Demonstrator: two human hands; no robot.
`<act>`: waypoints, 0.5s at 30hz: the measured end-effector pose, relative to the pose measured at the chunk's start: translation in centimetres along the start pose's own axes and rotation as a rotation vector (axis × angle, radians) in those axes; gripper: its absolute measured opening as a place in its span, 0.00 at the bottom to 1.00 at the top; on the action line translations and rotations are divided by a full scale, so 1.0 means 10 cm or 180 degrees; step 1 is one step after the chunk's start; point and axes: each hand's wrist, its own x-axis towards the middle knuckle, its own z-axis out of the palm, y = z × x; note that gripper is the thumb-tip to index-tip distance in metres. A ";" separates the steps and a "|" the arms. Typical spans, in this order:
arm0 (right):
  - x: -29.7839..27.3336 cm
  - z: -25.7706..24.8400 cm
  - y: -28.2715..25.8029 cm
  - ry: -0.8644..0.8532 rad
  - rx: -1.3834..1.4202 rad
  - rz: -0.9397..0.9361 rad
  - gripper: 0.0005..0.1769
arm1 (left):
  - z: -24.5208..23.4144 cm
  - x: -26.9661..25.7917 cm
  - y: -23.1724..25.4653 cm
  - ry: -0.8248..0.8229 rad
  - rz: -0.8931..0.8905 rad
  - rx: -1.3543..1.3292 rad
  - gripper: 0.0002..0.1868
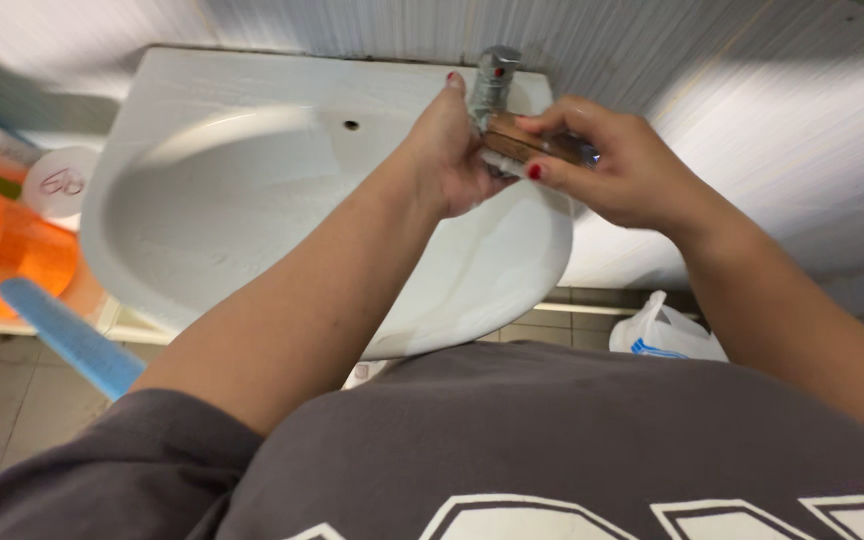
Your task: The person cleans a sink by applying liquid soap from a packet and scrubbing the surface with a small brush by hand, rinsing the sink with water, and wiping the faucet and basin edges.
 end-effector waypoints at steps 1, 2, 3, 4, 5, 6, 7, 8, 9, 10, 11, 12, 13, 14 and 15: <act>0.01 -0.02 0.04 0.0021 -0.0058 0.0008 0.19 | 0.01 0.03 0.01 -0.0061 0.0002 -0.0064 0.49; 0.10 -0.02 0.09 0.0050 -0.0114 -0.0068 0.19 | 0.05 0.07 -0.01 -0.0079 0.0026 0.0085 0.48; 0.30 -0.01 0.12 0.0046 -0.0170 -0.0179 0.18 | 0.06 0.08 -0.02 -0.0081 0.0090 0.0214 0.47; 0.41 0.00 0.14 0.0043 -0.0226 -0.0289 0.18 | 0.06 0.07 -0.02 -0.0083 0.0155 0.0343 0.46; 0.40 -0.01 0.14 0.0053 -0.0266 -0.0238 0.18 | 0.06 0.06 -0.01 -0.0062 0.0091 0.0297 0.47; 0.36 -0.02 0.14 0.0064 -0.0305 -0.0187 0.18 | 0.05 0.05 0.00 -0.0041 0.0027 0.0251 0.48; 0.30 -0.04 0.13 0.0068 -0.0354 -0.0144 0.19 | 0.05 0.04 0.01 -0.0028 -0.0027 0.0199 0.48; 0.20 -0.07 0.12 0.0017 -0.0155 -0.0191 0.19 | 0.05 0.04 0.02 -0.0079 0.0006 0.0197 0.49; 0.05 -0.08 0.12 -0.0053 0.0068 -0.0208 0.19 | 0.03 0.04 0.00 -0.0107 0.0010 0.0174 0.50; -0.01 -0.08 0.12 -0.0122 0.0291 -0.0223 0.19 | 0.01 0.03 -0.02 -0.0136 0.0015 0.0152 0.51; 0.03 -0.08 0.16 -0.0064 0.0130 -0.0242 0.20 | 0.03 0.05 -0.03 -0.0069 0.0040 0.0227 0.50; 0.13 -0.07 0.20 -0.0006 -0.0030 -0.0260 0.20 | 0.04 0.05 -0.03 -0.0002 0.0067 0.0302 0.49; 0.24 -0.06 0.23 0.0037 -0.0190 -0.0298 0.21 | 0.04 0.04 -0.03 0.0073 0.0116 0.0369 0.48; 0.33 -0.07 0.25 -0.0020 -0.0209 -0.0172 0.21 | 0.05 0.04 -0.04 0.0046 0.0099 0.0392 0.49; 0.43 -0.08 0.28 -0.0078 -0.0224 -0.0061 0.21 | 0.07 0.03 -0.04 0.0025 0.0095 0.0419 0.50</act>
